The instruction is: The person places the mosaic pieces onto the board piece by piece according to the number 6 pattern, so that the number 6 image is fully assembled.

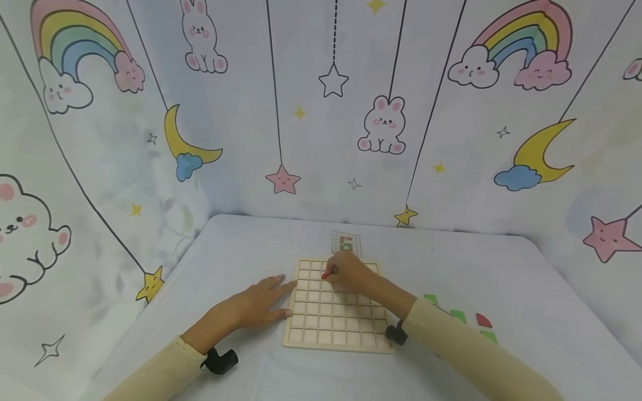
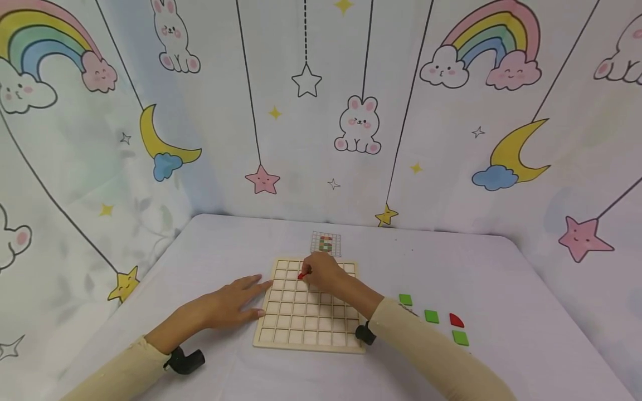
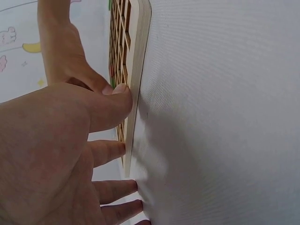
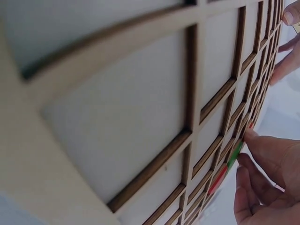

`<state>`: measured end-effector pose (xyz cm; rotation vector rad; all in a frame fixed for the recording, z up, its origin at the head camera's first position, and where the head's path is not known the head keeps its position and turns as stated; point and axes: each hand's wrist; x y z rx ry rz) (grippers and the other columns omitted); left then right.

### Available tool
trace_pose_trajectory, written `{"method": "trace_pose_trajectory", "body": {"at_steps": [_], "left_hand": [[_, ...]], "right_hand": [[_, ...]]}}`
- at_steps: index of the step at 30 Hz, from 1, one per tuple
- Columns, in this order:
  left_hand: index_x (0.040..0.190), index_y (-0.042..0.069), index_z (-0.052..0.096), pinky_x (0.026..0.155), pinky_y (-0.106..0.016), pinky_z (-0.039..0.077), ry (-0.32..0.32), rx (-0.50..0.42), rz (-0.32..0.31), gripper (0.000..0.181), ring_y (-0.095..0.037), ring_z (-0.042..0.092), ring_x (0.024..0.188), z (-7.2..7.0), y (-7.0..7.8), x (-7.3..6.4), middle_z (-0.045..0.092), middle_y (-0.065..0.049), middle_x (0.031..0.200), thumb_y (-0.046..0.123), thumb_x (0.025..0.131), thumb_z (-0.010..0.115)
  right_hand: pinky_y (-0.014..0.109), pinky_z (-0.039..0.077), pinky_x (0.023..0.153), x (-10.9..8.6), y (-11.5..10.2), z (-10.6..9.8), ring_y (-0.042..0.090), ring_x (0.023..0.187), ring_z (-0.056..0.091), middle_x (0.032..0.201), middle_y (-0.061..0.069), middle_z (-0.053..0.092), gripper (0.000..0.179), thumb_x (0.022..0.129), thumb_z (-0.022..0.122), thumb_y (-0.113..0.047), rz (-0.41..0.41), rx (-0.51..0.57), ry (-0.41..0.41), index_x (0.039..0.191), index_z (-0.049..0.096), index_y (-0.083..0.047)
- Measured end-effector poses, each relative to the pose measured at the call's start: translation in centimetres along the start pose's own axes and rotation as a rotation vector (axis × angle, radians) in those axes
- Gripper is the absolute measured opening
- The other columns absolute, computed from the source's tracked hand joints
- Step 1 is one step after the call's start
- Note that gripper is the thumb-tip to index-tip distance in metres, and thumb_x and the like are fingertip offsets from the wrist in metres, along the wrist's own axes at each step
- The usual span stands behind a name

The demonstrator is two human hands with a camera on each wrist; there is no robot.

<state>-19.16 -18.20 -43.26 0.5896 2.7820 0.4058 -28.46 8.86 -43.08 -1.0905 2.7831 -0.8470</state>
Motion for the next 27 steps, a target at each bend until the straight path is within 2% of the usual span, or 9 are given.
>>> {"method": "trace_pose_trajectory", "body": {"at_steps": [6, 9, 14, 21, 27], "left_hand": [[0.166, 0.024, 0.035, 0.124, -0.062, 0.033, 0.001, -0.007, -0.013, 0.072, -0.039, 0.031, 0.157, -0.1, 0.1, -0.1, 0.029, -0.018, 0.172, 0.052, 0.105, 0.060], [0.166, 0.024, 0.036, 0.123, -0.062, 0.034, 0.007, -0.007, -0.011, 0.072, -0.040, 0.031, 0.157, -0.1, 0.2, -0.1, 0.030, -0.018, 0.171, 0.052, 0.105, 0.061], [0.167, 0.023, 0.035, 0.124, -0.061, 0.033, 0.005, 0.005, -0.006, 0.071, -0.040, 0.031, 0.158, 0.0, 0.1, 0.1, 0.029, -0.019, 0.171, 0.050, 0.106, 0.060], [0.166, 0.022, 0.036, 0.124, -0.061, 0.034, 0.006, 0.022, -0.009, 0.071, -0.040, 0.031, 0.157, 0.0, 0.1, 0.2, 0.030, -0.019, 0.171, 0.049, 0.106, 0.061], [0.166, 0.020, 0.037, 0.123, -0.061, 0.034, 0.005, 0.015, 0.005, 0.071, -0.040, 0.032, 0.157, 0.0, 0.2, 0.2, 0.031, -0.020, 0.170, 0.048, 0.105, 0.062]], "right_hand": [[0.041, 0.060, 0.089, -0.5, 0.3, -0.1, 0.028, 0.099, 0.068, 0.100, 0.010, 0.076, 0.006, 0.092, 0.078, 0.002, -0.032, -0.011, 0.013, 0.097, 0.079, -0.001], [0.046, 0.059, 0.095, -1.0, 0.4, -0.7, 0.029, 0.106, 0.069, 0.105, 0.010, 0.076, 0.009, 0.095, 0.075, 0.001, 0.029, 0.023, -0.001, 0.103, 0.078, -0.001], [0.046, 0.058, 0.095, -2.8, 1.4, -2.5, 0.025, 0.107, 0.067, 0.109, 0.006, 0.073, 0.014, 0.098, 0.074, -0.006, 0.152, 0.038, 0.024, 0.112, 0.076, -0.004], [0.046, 0.056, 0.091, -6.5, 4.9, -5.2, 0.025, 0.103, 0.066, 0.112, 0.010, 0.073, 0.023, 0.097, 0.076, -0.010, 0.197, 0.005, 0.074, 0.118, 0.074, -0.002], [0.050, 0.057, 0.097, -9.7, 8.1, -7.1, 0.027, 0.110, 0.066, 0.119, 0.010, 0.073, 0.031, 0.098, 0.076, -0.018, 0.311, 0.003, 0.087, 0.126, 0.072, -0.006]]}}
Point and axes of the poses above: each hand's wrist, its own x-axis towards the middle knuckle, its own z-axis out of the palm, y = z × x
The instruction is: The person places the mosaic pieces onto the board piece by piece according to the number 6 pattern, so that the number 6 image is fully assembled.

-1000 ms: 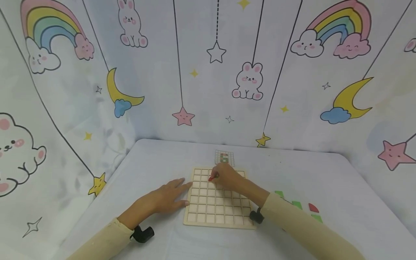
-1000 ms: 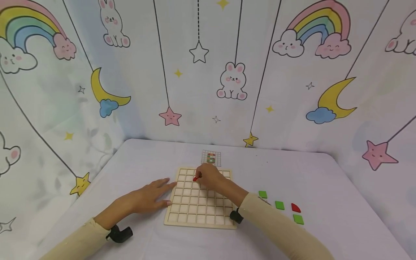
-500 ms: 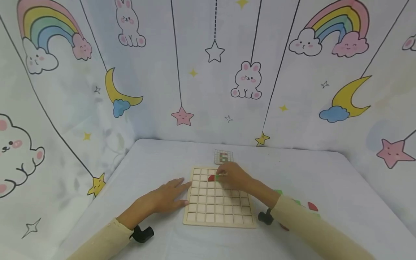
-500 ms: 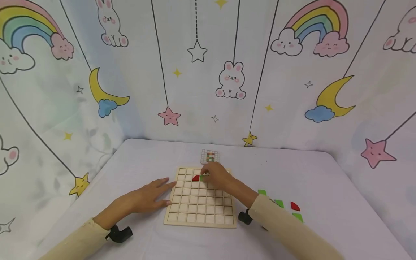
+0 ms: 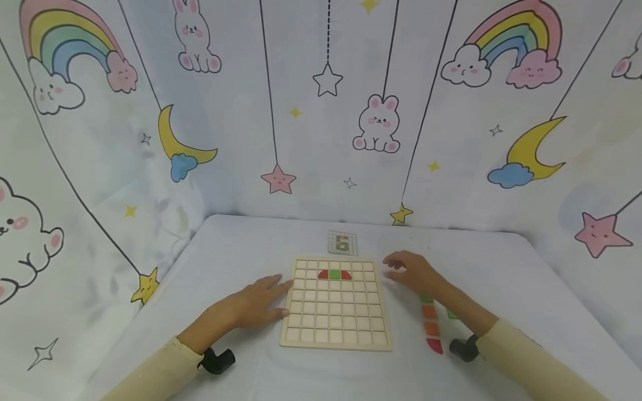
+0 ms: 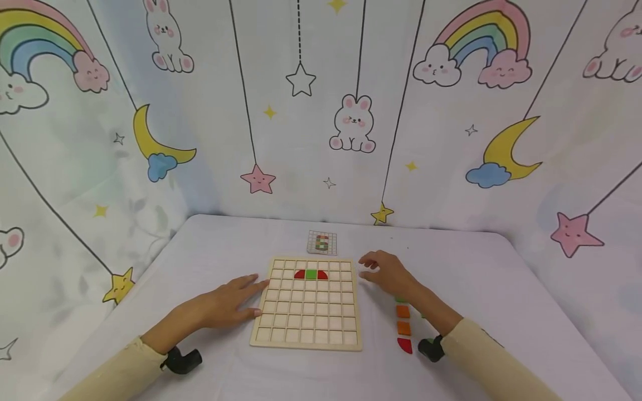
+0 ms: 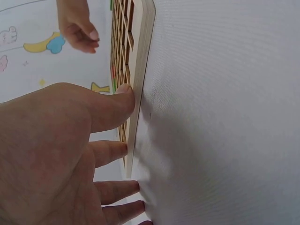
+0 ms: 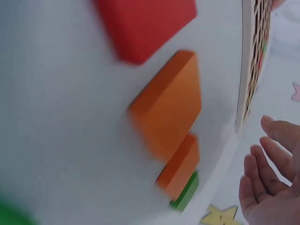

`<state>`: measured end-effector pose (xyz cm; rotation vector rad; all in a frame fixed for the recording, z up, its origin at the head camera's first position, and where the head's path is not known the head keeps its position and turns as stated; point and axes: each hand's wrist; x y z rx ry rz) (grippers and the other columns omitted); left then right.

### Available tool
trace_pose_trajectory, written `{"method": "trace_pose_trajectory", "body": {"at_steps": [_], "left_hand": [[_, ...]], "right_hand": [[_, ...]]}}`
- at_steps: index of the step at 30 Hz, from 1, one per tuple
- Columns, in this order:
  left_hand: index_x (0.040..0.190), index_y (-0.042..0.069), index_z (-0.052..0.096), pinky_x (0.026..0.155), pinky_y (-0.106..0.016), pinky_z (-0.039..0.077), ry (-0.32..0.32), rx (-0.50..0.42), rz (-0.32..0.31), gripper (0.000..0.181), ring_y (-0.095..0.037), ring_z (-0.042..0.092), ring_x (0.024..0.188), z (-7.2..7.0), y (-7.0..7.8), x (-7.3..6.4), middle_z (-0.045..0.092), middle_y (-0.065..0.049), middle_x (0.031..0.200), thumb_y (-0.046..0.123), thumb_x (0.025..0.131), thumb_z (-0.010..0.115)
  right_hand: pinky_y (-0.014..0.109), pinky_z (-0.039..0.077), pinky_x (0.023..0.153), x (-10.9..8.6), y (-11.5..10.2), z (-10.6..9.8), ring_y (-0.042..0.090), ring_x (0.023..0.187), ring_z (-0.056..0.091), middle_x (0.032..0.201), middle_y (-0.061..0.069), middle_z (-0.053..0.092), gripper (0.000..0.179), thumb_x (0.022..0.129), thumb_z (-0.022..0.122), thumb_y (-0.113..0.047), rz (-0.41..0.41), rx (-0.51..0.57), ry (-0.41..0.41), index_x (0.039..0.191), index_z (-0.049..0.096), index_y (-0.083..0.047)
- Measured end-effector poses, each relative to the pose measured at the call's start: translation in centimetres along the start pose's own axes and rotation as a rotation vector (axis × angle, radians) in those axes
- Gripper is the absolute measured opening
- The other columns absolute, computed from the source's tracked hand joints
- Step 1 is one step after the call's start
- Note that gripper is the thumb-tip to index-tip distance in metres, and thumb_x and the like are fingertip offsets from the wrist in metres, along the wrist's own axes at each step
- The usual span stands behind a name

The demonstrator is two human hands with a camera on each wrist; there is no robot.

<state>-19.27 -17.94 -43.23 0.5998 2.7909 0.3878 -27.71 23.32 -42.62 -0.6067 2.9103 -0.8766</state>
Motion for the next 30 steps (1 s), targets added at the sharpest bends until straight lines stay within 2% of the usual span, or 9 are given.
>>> {"method": "trace_pose_trajectory", "body": {"at_steps": [9, 15, 17, 23, 30], "left_hand": [[0.166, 0.020, 0.037, 0.124, -0.060, 0.034, 0.001, -0.006, 0.008, 0.071, -0.040, 0.031, 0.157, 0.0, 0.0, -0.1, 0.031, -0.021, 0.170, 0.048, 0.105, 0.062], [0.166, 0.018, 0.036, 0.124, -0.060, 0.033, -0.007, -0.007, 0.012, 0.071, -0.041, 0.031, 0.157, -0.1, 0.0, -0.1, 0.030, -0.022, 0.170, 0.048, 0.106, 0.061], [0.166, 0.018, 0.036, 0.125, -0.060, 0.033, -0.007, -0.004, 0.014, 0.072, -0.041, 0.031, 0.157, -0.1, -0.1, -0.1, 0.030, -0.022, 0.170, 0.048, 0.106, 0.061], [0.166, 0.018, 0.036, 0.124, -0.060, 0.033, -0.001, -0.016, 0.009, 0.072, -0.040, 0.030, 0.157, 0.0, -0.1, -0.1, 0.030, -0.022, 0.170, 0.047, 0.105, 0.062], [0.166, 0.019, 0.036, 0.124, -0.060, 0.033, -0.002, -0.010, 0.009, 0.072, -0.040, 0.030, 0.157, -0.1, 0.1, -0.1, 0.030, -0.021, 0.170, 0.047, 0.105, 0.062]], "right_hand": [[0.055, 0.057, 0.101, -3.6, 3.4, -3.2, 0.034, 0.117, 0.065, 0.127, 0.017, 0.071, 0.043, 0.099, 0.077, -0.028, 0.103, 0.031, -0.022, 0.133, 0.068, -0.004], [0.060, 0.052, 0.107, -5.8, 4.6, -3.8, 0.040, 0.127, 0.061, 0.135, 0.018, 0.068, 0.051, 0.097, 0.078, -0.033, 0.196, 0.066, -0.085, 0.137, 0.065, -0.005], [0.062, 0.050, 0.109, -6.3, 4.9, -3.7, 0.042, 0.130, 0.059, 0.137, 0.019, 0.067, 0.054, 0.095, 0.080, -0.034, 0.205, 0.071, -0.104, 0.138, 0.065, -0.005], [0.063, 0.046, 0.113, -7.0, 5.7, -3.4, 0.044, 0.135, 0.056, 0.141, 0.020, 0.065, 0.059, 0.091, 0.084, -0.035, 0.220, 0.103, -0.122, 0.138, 0.064, -0.004], [0.065, 0.045, 0.113, -7.2, 5.5, -3.5, 0.043, 0.135, 0.055, 0.140, 0.019, 0.065, 0.051, 0.091, 0.084, -0.028, 0.239, 0.094, -0.139, 0.134, 0.067, -0.005]]}}
Point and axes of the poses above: each hand's wrist, its own x-axis towards the middle knuckle, its own z-axis out of the palm, y = z × x
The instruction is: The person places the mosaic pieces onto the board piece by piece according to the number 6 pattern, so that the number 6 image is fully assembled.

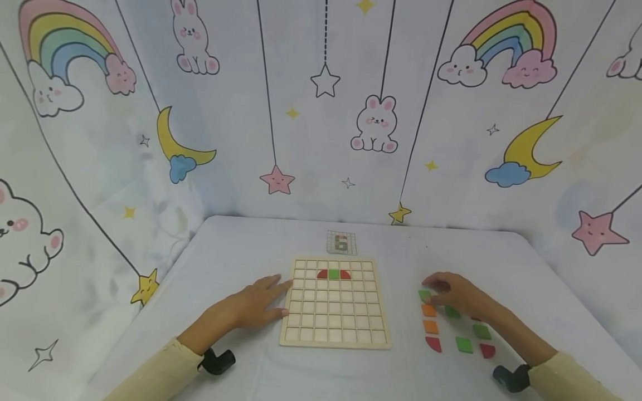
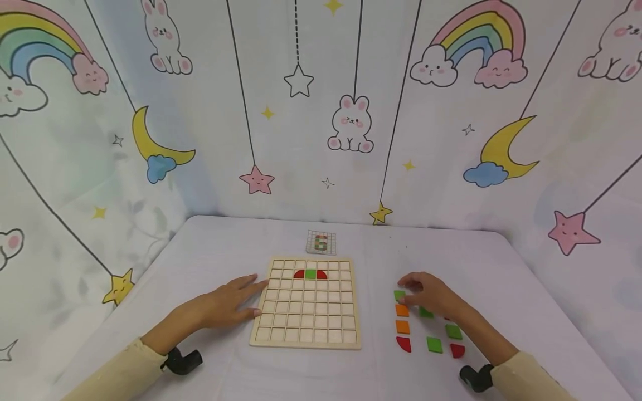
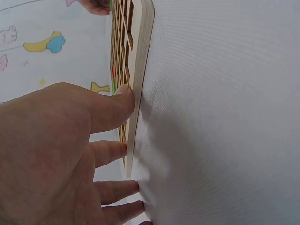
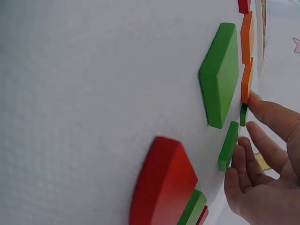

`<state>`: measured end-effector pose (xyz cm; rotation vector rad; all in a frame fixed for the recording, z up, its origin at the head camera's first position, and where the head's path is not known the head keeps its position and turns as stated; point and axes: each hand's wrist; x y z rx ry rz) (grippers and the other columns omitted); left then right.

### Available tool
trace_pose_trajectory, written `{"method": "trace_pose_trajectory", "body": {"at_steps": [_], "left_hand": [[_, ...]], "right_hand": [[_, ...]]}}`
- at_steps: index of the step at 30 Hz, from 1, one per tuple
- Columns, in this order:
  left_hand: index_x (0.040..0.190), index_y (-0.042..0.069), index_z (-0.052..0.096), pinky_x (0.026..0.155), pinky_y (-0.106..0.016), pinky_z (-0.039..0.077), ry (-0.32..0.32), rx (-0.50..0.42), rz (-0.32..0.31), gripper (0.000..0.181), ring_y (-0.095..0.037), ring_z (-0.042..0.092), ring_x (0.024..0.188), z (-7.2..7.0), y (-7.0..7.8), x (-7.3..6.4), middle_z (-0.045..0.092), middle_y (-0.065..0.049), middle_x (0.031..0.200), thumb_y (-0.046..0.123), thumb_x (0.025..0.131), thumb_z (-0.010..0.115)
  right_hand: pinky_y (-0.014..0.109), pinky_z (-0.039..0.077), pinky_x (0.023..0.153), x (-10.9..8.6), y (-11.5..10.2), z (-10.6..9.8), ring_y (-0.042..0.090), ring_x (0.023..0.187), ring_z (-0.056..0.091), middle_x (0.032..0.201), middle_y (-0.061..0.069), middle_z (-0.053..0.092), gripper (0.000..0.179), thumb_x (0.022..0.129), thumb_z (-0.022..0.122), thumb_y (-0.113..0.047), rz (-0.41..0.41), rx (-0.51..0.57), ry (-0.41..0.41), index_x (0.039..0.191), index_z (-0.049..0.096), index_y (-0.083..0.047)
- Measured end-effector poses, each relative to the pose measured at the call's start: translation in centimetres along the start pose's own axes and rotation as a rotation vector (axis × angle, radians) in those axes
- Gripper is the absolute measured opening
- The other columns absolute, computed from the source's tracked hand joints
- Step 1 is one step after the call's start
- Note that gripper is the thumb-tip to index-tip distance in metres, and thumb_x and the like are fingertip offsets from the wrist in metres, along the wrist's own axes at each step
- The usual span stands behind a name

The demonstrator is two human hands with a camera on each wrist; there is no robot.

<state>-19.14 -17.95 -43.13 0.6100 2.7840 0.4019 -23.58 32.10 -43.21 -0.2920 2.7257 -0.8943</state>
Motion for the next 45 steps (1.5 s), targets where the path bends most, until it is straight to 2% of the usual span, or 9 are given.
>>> {"method": "trace_pose_trajectory", "body": {"at_steps": [12, 30, 38, 45], "left_hand": [[0.166, 0.018, 0.036, 0.124, -0.060, 0.034, -0.003, 0.005, 0.001, 0.071, -0.041, 0.031, 0.157, -0.1, 0.2, -0.1, 0.030, -0.022, 0.170, 0.046, 0.106, 0.062], [0.166, 0.019, 0.036, 0.124, -0.062, 0.033, -0.011, -0.005, -0.021, 0.071, -0.041, 0.030, 0.158, -0.2, 0.4, -0.2, 0.030, -0.021, 0.171, 0.046, 0.106, 0.061], [0.167, 0.019, 0.035, 0.124, -0.061, 0.033, -0.015, 0.006, -0.024, 0.071, -0.041, 0.030, 0.158, -0.3, 0.4, -0.1, 0.029, -0.021, 0.171, 0.047, 0.106, 0.061], [0.166, 0.020, 0.035, 0.124, -0.061, 0.033, -0.019, -0.004, -0.033, 0.072, -0.040, 0.029, 0.158, -0.4, 0.5, -0.1, 0.029, -0.020, 0.171, 0.047, 0.106, 0.062]], "right_hand": [[0.063, 0.049, 0.108, -0.3, 0.0, 0.1, 0.038, 0.127, 0.060, 0.133, 0.014, 0.068, 0.037, 0.094, 0.081, -0.029, -0.012, -0.050, 0.027, 0.125, 0.073, -0.010], [0.055, 0.058, 0.101, -0.4, -0.8, 0.5, 0.034, 0.118, 0.066, 0.124, 0.011, 0.072, 0.030, 0.098, 0.076, -0.022, -0.083, -0.101, 0.039, 0.123, 0.071, -0.006], [0.050, 0.060, 0.096, 1.0, -1.1, 1.0, 0.027, 0.108, 0.066, 0.118, 0.007, 0.073, 0.027, 0.099, 0.075, -0.020, -0.130, -0.158, 0.075, 0.123, 0.072, -0.008], [0.053, 0.057, 0.098, 2.4, -3.5, 1.7, 0.030, 0.110, 0.065, 0.118, 0.010, 0.072, 0.023, 0.100, 0.071, -0.015, -0.158, -0.124, 0.083, 0.121, 0.072, -0.005]]}}
Point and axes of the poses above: each hand's wrist, its own x-axis towards the middle knuckle, its own z-axis out of the palm, y = z × x
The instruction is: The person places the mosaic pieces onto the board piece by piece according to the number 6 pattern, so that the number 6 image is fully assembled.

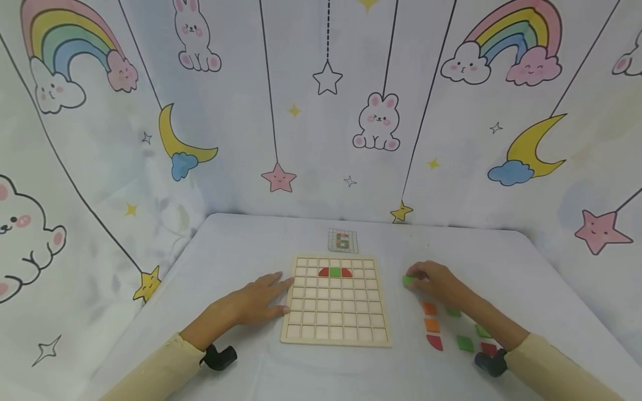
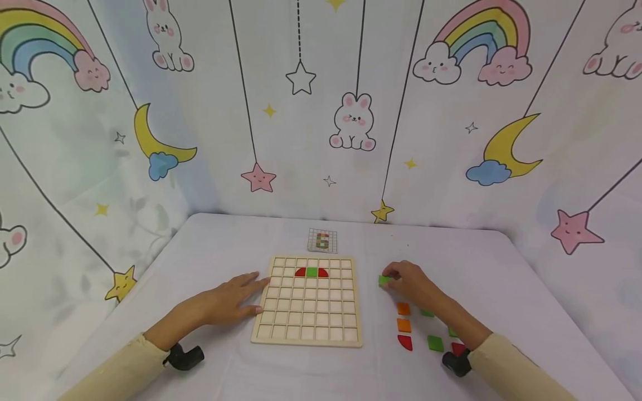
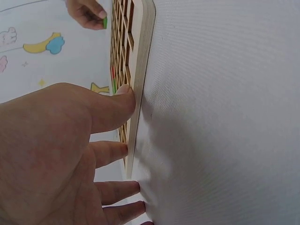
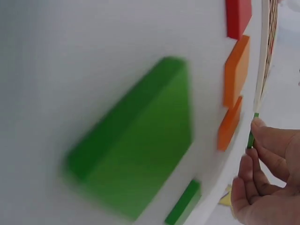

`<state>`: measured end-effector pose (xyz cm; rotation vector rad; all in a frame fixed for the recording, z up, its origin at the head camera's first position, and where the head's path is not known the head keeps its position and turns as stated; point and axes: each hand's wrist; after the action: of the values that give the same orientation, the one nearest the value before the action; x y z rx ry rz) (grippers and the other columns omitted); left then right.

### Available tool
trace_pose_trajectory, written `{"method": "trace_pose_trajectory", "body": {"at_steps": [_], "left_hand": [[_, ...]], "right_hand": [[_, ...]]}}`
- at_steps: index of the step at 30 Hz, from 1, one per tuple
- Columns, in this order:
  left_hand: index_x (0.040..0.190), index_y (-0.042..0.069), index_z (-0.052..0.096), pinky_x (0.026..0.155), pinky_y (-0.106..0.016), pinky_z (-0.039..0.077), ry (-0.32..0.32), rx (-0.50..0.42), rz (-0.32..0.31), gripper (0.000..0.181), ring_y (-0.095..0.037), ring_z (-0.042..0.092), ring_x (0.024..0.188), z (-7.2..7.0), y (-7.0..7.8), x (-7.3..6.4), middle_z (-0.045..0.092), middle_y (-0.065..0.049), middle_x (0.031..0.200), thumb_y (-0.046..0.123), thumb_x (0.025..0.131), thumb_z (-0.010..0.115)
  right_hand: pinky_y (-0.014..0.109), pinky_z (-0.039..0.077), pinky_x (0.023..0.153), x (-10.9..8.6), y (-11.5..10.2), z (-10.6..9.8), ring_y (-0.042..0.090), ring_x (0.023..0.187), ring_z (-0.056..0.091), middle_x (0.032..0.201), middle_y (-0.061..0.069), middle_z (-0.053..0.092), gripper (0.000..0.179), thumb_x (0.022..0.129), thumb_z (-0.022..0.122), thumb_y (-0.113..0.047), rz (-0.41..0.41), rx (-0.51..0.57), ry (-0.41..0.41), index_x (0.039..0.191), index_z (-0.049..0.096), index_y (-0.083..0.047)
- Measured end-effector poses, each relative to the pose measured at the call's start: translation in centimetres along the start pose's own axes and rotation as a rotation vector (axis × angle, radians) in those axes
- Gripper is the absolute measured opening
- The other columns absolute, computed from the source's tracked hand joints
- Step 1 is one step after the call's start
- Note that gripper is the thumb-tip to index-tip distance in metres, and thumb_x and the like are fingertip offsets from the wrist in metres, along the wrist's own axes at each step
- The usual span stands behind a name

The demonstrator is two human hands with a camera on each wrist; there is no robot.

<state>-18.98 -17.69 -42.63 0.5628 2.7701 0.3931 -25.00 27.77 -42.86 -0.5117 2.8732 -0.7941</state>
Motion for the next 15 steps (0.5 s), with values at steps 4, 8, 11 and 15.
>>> {"method": "trace_pose_trajectory", "body": {"at_steps": [4, 8, 11, 15], "left_hand": [[0.166, 0.021, 0.036, 0.124, -0.060, 0.033, 0.002, -0.002, 0.001, 0.072, -0.040, 0.030, 0.158, 0.2, -0.1, 0.1, 0.029, -0.020, 0.171, 0.048, 0.105, 0.061], [0.166, 0.022, 0.035, 0.124, -0.061, 0.034, 0.007, 0.004, 0.000, 0.072, -0.040, 0.030, 0.158, 0.4, -0.4, 0.3, 0.029, -0.019, 0.171, 0.050, 0.105, 0.061], [0.167, 0.023, 0.035, 0.124, -0.061, 0.034, 0.007, 0.004, -0.001, 0.072, -0.040, 0.030, 0.158, 0.5, -0.5, 0.4, 0.029, -0.019, 0.172, 0.050, 0.105, 0.061], [0.167, 0.024, 0.035, 0.124, -0.060, 0.033, 0.007, 0.004, 0.003, 0.071, -0.039, 0.030, 0.158, 0.4, -0.5, 0.3, 0.029, -0.018, 0.172, 0.050, 0.105, 0.061]], "right_hand": [[0.053, 0.057, 0.100, 1.3, -1.6, 0.7, 0.030, 0.112, 0.065, 0.117, 0.010, 0.071, 0.022, 0.100, 0.072, -0.014, 0.000, 0.002, 0.003, 0.120, 0.072, -0.006], [0.052, 0.056, 0.101, 2.6, -3.2, 1.8, 0.028, 0.113, 0.064, 0.115, 0.007, 0.069, 0.020, 0.100, 0.073, -0.016, -0.006, 0.007, -0.001, 0.118, 0.072, -0.008], [0.050, 0.054, 0.101, 3.5, -4.7, 2.6, 0.026, 0.113, 0.063, 0.113, 0.005, 0.067, 0.018, 0.099, 0.073, -0.016, -0.017, 0.016, -0.009, 0.116, 0.072, -0.009], [0.051, 0.054, 0.101, 4.5, -7.0, 3.8, 0.025, 0.110, 0.062, 0.111, 0.006, 0.066, 0.014, 0.098, 0.074, -0.015, -0.032, 0.035, -0.009, 0.111, 0.073, -0.009]]}}
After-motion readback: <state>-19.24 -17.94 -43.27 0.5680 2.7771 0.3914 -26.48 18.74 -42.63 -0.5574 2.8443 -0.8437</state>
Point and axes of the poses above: each hand's wrist, its own x-axis towards the middle knuckle, its own z-axis out of the palm, y = z × x
